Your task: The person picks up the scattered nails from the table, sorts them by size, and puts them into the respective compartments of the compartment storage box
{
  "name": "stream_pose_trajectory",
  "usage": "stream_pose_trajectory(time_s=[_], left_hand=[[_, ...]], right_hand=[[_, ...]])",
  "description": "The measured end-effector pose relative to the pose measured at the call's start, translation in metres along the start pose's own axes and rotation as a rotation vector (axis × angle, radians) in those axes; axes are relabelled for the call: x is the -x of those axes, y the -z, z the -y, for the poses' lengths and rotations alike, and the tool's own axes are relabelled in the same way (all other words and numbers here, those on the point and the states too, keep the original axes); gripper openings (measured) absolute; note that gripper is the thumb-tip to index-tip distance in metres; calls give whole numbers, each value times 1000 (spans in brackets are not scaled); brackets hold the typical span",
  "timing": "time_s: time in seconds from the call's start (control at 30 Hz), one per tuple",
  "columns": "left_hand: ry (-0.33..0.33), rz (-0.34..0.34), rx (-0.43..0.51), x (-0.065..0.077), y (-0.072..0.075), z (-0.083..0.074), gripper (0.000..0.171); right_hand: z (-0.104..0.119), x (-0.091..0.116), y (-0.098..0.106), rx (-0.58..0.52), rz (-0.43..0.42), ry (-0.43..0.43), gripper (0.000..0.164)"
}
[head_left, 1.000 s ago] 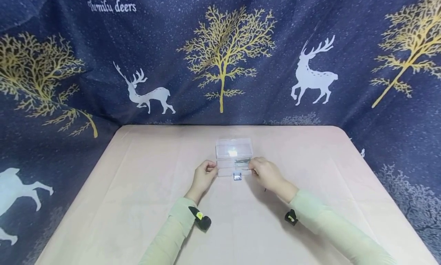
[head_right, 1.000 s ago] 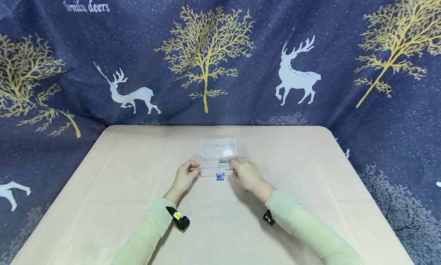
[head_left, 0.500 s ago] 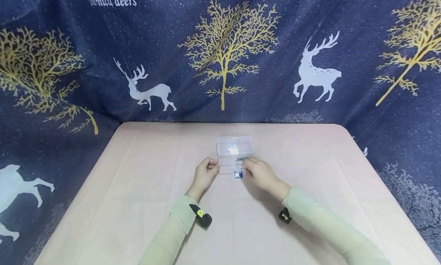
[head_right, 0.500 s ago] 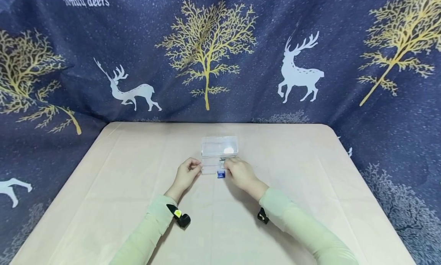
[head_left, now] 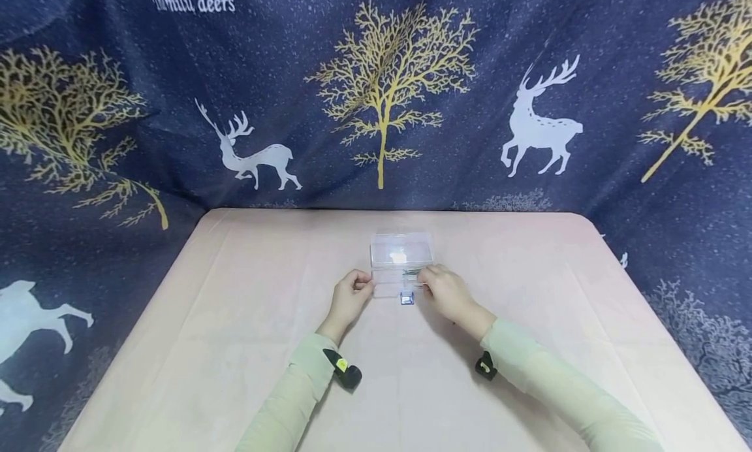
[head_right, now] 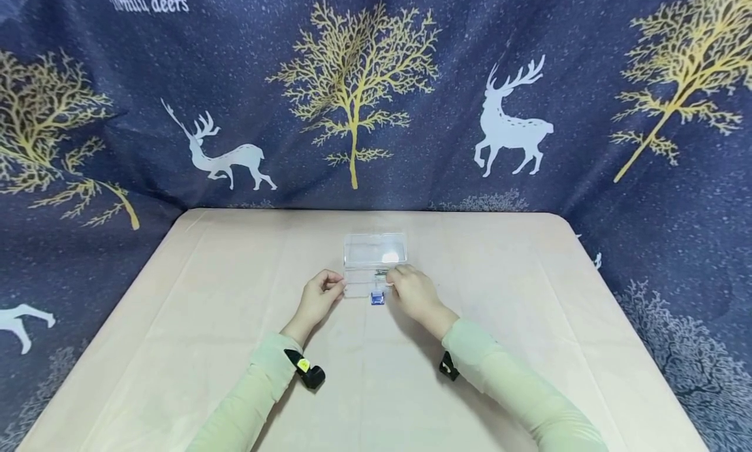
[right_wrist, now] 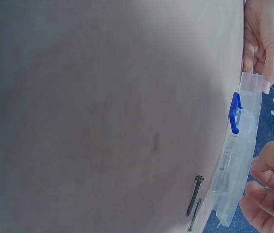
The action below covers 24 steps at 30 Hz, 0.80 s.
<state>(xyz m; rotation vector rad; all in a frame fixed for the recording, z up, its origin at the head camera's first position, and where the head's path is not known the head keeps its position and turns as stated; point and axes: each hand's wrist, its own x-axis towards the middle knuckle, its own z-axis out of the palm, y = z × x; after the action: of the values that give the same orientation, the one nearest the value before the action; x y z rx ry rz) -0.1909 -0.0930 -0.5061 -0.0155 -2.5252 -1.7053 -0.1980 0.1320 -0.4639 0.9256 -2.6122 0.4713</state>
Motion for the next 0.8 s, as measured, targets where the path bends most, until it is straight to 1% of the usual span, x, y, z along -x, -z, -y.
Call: stream_pose_trajectory(time_s=[0.13,0.27,0.5,0.6,0.73,0.8], left_hand=[[3,7,5,1,-2,0,15],[-8,8,10,3,-3,1,16],[-18,-6,18,3,-3,1,15],[-21,-11,23,2,-3,1,14],[-24,-10,23,2,-3,1,14],[-27,-10,19,2,-2,1,14]], right_hand=[[-1,3,2,11,-12,1,23],[-3,7,10,9,-15,0,23],[-9,16,31,32,60,1,24],[-12,23,37,48,86,29,23],[-15,33,41,59,109,103,21],[-16,37,44,62,140,132,17]])
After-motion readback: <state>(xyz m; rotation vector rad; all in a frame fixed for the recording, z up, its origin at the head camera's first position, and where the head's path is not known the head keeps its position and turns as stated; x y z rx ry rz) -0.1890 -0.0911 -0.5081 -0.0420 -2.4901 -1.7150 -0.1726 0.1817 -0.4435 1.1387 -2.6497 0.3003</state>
